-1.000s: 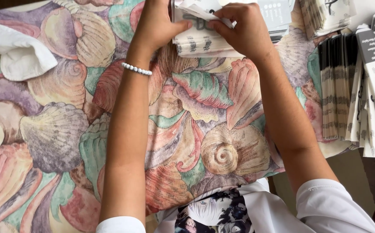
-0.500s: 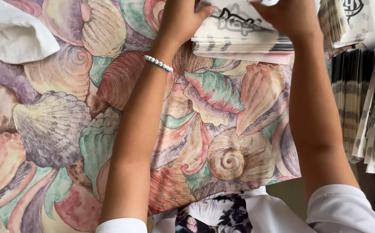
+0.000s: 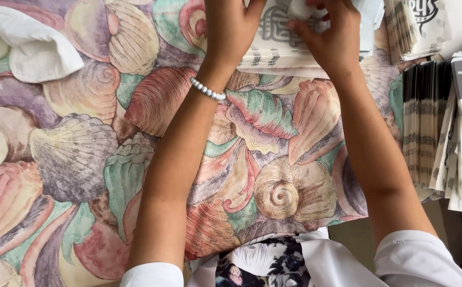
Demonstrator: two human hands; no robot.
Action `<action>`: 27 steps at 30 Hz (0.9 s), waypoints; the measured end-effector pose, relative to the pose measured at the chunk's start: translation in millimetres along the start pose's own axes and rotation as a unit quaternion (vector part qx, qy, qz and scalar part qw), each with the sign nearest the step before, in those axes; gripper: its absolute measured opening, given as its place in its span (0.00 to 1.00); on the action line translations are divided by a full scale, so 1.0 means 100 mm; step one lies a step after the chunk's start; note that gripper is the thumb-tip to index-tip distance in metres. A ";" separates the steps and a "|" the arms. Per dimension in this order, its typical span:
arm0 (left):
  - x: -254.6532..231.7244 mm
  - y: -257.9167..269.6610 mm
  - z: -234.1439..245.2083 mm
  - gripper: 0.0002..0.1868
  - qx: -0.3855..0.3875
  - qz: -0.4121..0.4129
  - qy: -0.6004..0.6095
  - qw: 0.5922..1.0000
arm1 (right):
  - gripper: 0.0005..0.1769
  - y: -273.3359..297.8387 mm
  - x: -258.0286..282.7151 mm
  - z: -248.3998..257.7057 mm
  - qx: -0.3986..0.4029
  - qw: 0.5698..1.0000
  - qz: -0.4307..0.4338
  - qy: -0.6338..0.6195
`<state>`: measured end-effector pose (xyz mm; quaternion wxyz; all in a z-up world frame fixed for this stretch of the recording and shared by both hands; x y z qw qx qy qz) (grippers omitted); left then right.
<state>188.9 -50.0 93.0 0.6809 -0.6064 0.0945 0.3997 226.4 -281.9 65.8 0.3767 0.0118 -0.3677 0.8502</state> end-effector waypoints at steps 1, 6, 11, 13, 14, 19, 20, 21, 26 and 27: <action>-0.09 -0.04 0.04 0.09 -0.017 -0.020 0.007 1.000 | 0.18 0.03 0.05 0.10 -0.010 0.999 -0.013 -0.031; -0.43 0.17 0.37 0.03 0.020 -0.044 0.102 0.994 | 0.14 0.37 0.06 0.61 -0.022 0.913 -0.231 -0.334; -0.46 0.80 0.54 0.12 0.130 0.062 0.006 0.990 | 0.60 0.54 0.49 0.88 0.013 0.689 -0.391 -0.610; -0.50 0.99 0.58 0.13 0.130 0.071 0.004 0.989 | 0.44 0.65 0.36 0.70 0.030 0.718 -0.414 -0.558; -0.51 1.11 0.60 0.13 0.132 0.086 0.010 0.987 | 0.28 0.72 0.29 0.62 0.046 0.743 -0.443 -0.500; -0.59 1.44 0.75 0.16 0.084 0.156 0.165 0.970 | 0.13 0.98 -0.09 0.10 -0.051 0.727 -0.443 -0.522; -0.55 1.50 0.75 0.26 0.061 0.211 0.289 0.932 | 0.11 1.03 -0.18 0.04 -0.034 0.743 -0.432 -0.510; -0.54 1.52 0.73 0.26 0.064 0.211 0.288 0.932 | 0.11 1.06 -0.19 -0.01 -0.036 0.741 -0.433 -0.512; -0.12 1.70 0.67 0.39 -0.125 0.420 0.458 0.774 | 0.10 1.16 -0.13 -0.04 -0.044 0.688 -0.445 -0.571; -0.19 1.67 0.66 0.39 -0.122 0.422 0.459 0.773 | 0.10 1.15 -0.07 -0.01 -0.047 0.687 -0.448 -0.570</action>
Point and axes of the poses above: each hand's wrist, its own y-axis away from the middle knuckle, its own z-axis out of the back of the hand, x = y × z, the point moved 3 cm from there along -y, towards the middle knuckle, and after that the axes turned 5 degrees about y, right-handed, at the moved point
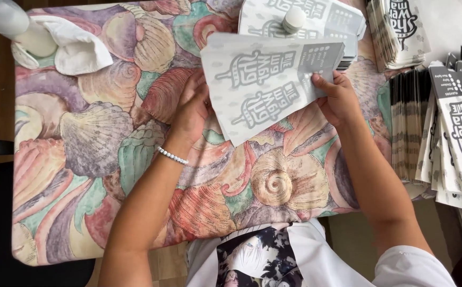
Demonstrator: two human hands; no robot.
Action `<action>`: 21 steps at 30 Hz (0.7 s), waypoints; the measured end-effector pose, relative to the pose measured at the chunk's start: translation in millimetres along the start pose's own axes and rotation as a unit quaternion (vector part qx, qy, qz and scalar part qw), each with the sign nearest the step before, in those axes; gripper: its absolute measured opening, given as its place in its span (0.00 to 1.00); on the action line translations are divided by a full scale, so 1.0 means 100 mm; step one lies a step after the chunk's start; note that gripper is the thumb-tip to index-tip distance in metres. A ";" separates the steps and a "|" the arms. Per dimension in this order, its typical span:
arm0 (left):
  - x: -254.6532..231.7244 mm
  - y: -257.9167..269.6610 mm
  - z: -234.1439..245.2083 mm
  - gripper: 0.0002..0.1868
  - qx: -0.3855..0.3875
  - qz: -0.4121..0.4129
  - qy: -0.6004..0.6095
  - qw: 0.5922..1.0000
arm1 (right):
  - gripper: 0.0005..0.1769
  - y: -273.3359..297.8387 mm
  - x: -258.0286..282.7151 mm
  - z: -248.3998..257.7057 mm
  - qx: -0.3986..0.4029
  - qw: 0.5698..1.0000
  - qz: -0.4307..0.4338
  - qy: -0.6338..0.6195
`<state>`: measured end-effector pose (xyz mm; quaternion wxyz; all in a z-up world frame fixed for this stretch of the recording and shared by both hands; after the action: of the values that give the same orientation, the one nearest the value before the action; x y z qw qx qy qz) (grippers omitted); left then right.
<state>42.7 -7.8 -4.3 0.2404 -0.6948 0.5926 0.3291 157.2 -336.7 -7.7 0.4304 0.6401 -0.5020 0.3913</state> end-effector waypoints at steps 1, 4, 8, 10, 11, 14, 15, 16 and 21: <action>-0.02 0.05 -0.08 0.31 0.033 -0.010 -0.049 0.998 | 0.10 0.05 0.02 -0.04 0.006 1.000 -0.001 0.007; -0.10 0.20 -0.30 0.15 0.037 -0.047 -0.165 0.984 | 0.12 0.13 0.02 -0.07 0.018 0.999 0.007 0.032; -0.28 0.29 -0.47 0.09 -0.014 -0.114 -0.293 0.949 | 0.19 0.19 0.12 -0.06 0.058 0.990 0.081 0.097; -0.25 0.28 -0.40 0.13 0.028 -0.126 -0.318 0.939 | 0.34 0.25 0.23 -0.10 0.076 0.987 0.078 0.120; -0.24 0.27 -0.38 0.18 0.071 -0.138 -0.341 0.927 | 0.49 0.28 0.29 -0.12 0.092 0.982 0.078 0.145; -0.19 0.22 -0.34 0.25 0.079 -0.082 -0.169 0.979 | 0.18 0.31 0.31 -0.18 0.086 0.980 0.101 0.148; -0.15 0.21 -0.30 0.25 0.080 -0.082 -0.171 0.978 | 0.18 0.28 0.28 -0.14 0.085 0.980 0.101 0.146; -0.10 0.20 -0.27 0.25 0.092 -0.044 -0.128 0.987 | 0.17 0.25 0.24 -0.09 0.078 0.987 0.089 0.112; -0.14 0.31 -0.39 0.17 0.075 -0.073 -0.271 0.957 | 0.19 0.22 0.18 -0.03 0.070 0.993 0.071 0.055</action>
<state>17.6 -32.4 34.2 0.4670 -0.6010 0.4757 0.4408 139.1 -342.7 13.8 0.3825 0.6087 -0.4930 0.4899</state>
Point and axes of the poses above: each hand's wrist, its own y-axis away from the middle knuckle, its own z-axis out of the back of the hand, x = y × z, the point moved 3 cm from there along -y, towards the middle knuckle, and after that the axes turned 5 degrees about y, right-handed, at the moved point
